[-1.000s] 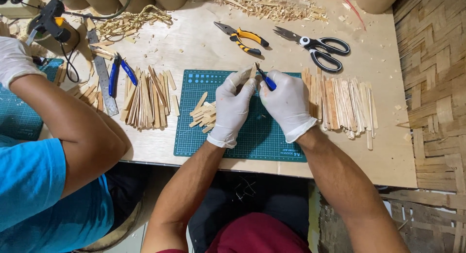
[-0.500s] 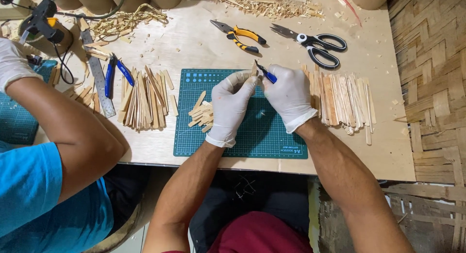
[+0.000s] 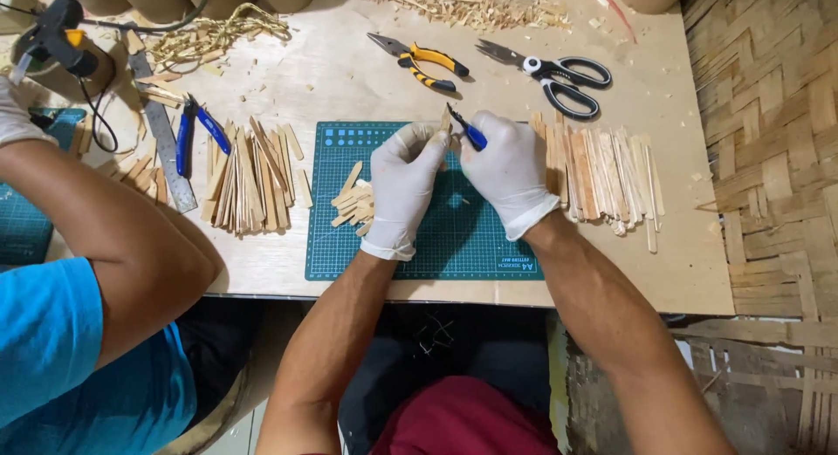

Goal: Cutting popsicle sticks into smaller segments using hand-held cutters on a green cutting mat.

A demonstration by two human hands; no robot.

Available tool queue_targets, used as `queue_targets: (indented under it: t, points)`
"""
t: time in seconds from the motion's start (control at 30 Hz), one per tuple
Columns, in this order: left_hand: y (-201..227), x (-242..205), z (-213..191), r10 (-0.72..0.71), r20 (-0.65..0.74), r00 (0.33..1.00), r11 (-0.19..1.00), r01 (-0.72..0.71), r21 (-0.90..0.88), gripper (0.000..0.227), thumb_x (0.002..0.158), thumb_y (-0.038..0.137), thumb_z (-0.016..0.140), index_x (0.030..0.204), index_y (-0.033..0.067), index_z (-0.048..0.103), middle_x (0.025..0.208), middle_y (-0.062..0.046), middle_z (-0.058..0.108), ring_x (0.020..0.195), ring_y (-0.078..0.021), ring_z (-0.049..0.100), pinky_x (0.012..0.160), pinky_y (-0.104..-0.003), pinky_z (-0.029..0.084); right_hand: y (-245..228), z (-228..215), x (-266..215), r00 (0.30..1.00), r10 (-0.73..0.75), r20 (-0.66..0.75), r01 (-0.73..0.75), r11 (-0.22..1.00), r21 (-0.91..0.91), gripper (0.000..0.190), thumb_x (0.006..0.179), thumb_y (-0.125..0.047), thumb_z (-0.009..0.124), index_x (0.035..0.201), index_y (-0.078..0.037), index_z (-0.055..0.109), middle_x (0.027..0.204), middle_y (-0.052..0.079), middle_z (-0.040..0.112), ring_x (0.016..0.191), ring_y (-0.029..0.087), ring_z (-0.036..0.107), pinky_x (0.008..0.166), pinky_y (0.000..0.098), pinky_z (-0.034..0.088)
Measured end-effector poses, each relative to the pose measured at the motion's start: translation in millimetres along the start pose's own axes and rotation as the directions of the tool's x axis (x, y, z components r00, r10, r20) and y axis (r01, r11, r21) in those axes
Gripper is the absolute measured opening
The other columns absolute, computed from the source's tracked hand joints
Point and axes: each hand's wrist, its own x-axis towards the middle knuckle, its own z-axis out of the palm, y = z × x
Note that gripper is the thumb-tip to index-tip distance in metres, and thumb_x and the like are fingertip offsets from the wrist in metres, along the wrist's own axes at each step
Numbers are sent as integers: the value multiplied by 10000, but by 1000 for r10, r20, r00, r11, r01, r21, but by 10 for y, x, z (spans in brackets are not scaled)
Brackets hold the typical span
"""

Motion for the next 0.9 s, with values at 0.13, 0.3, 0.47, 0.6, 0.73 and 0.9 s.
queue_targets:
  t: [0.13, 0.3, 0.47, 0.6, 0.73, 0.9]
  points:
    - [12, 0, 6, -9, -17, 1000, 999, 10, 50, 85, 873, 155, 749, 829, 86, 773, 621, -47, 659, 593, -95, 598, 572, -244, 499, 81, 79, 14, 991, 82, 109, -98, 983, 153, 342, 893, -175, 749, 604, -132, 572, 428, -24, 460, 372, 185, 491, 415, 240, 363]
    - [-50, 32, 11, -13, -43, 999, 998, 16, 65, 88, 881, 156, 735, 835, 94, 777, 689, -65, 717, 613, -103, 653, 594, -237, 515, 51, 57, 32, 987, 120, 109, -144, 958, 250, 369, 909, -189, 762, 590, -114, 592, 403, 3, 428, 353, 150, 448, 384, 218, 320]
    - [-44, 42, 23, -6, -48, 999, 998, 9, 62, 99, 883, 149, 731, 832, 73, 769, 686, -82, 711, 602, -115, 641, 603, -247, 514, -1, -15, 36, 979, 120, 166, -163, 946, 278, 376, 946, -182, 745, 600, -115, 613, 406, -3, 449, 337, 144, 424, 381, 214, 328]
    - [-140, 56, -3, 4, -43, 999, 998, -2, 67, 99, 883, 146, 729, 864, 60, 775, 700, -86, 718, 599, -115, 639, 604, -250, 511, 62, 43, 30, 973, 132, 188, -181, 946, 270, 382, 961, -199, 743, 609, -114, 620, 403, -20, 444, 331, 132, 409, 374, 211, 320]
    - [-168, 53, -6, -1, -48, 999, 998, 4, 66, 99, 881, 148, 732, 868, 60, 776, 714, -87, 728, 598, -117, 642, 614, -257, 527, 37, -2, 33, 973, 140, 183, -186, 946, 266, 370, 962, -205, 748, 621, -119, 634, 400, -20, 445, 328, 132, 419, 366, 205, 311]
    - [-200, 50, -13, -1, -50, 999, 997, 5, 71, 103, 882, 147, 736, 870, 52, 774, 706, -96, 720, 590, -116, 635, 602, -254, 505, 5, -72, 18, 967, 144, 209, -191, 956, 224, 320, 945, -213, 771, 674, -76, 668, 429, 38, 481, 353, 201, 483, 386, 241, 341]
